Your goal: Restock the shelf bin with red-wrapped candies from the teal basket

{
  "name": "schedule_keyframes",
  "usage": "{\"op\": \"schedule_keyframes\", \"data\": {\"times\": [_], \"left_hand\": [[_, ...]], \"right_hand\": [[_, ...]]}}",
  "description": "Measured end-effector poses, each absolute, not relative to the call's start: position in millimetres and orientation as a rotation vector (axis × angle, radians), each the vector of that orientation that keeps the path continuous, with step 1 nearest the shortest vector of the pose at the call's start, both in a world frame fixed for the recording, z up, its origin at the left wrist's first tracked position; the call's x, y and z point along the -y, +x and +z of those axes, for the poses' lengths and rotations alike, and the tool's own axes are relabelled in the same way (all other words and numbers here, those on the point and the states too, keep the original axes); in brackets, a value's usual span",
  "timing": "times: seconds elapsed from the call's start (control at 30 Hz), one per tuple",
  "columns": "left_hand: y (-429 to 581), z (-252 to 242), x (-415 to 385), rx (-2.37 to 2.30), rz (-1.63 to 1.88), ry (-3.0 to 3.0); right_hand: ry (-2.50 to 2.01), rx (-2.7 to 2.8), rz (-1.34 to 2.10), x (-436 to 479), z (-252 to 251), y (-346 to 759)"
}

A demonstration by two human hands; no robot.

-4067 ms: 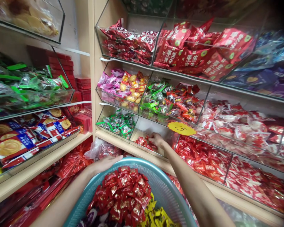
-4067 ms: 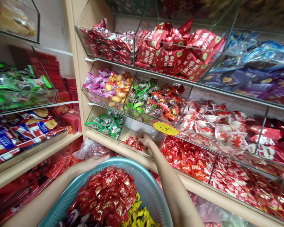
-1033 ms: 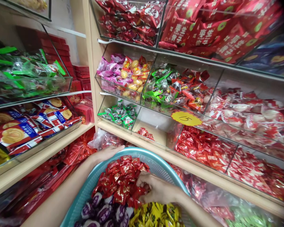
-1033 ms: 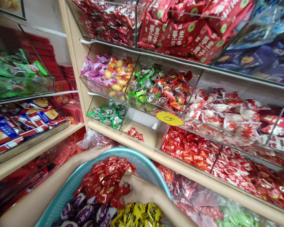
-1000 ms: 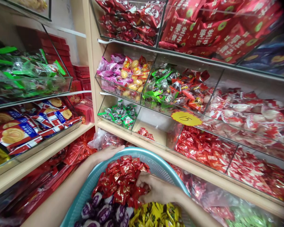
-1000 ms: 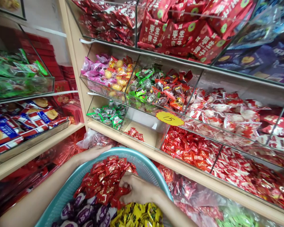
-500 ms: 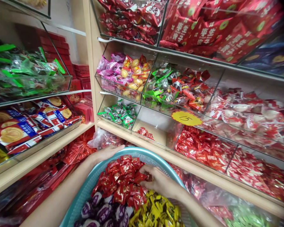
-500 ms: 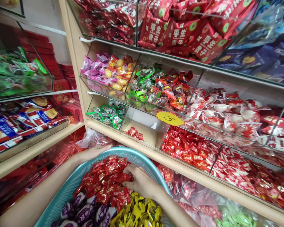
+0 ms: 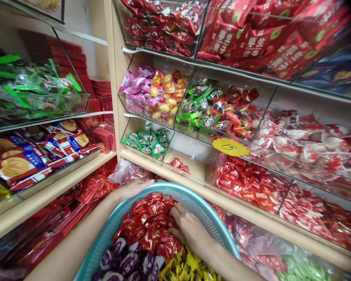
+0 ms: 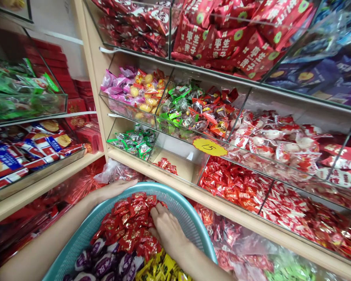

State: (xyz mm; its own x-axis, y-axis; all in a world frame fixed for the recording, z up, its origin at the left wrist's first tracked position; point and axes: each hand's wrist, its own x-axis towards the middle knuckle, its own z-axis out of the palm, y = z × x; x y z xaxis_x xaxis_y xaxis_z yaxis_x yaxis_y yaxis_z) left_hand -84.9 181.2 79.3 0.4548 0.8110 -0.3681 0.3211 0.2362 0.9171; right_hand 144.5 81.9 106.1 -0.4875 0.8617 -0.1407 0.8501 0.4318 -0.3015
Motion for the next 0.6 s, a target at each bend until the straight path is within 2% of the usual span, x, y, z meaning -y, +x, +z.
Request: {"op": "schedule_keyframes", "data": {"times": [0.3,0.6], "left_hand": [[-86.3,77.9,-184.1,-1.096,0.463,1.389],[-86.8,70.4,-186.3,-1.066,0.448,1.337]], "right_hand": [[-1.549,2.579,0.662,-77.7,104.9,146.8],[-1.486,2.592,0.5,-81.0,108.9,147.4]]}}
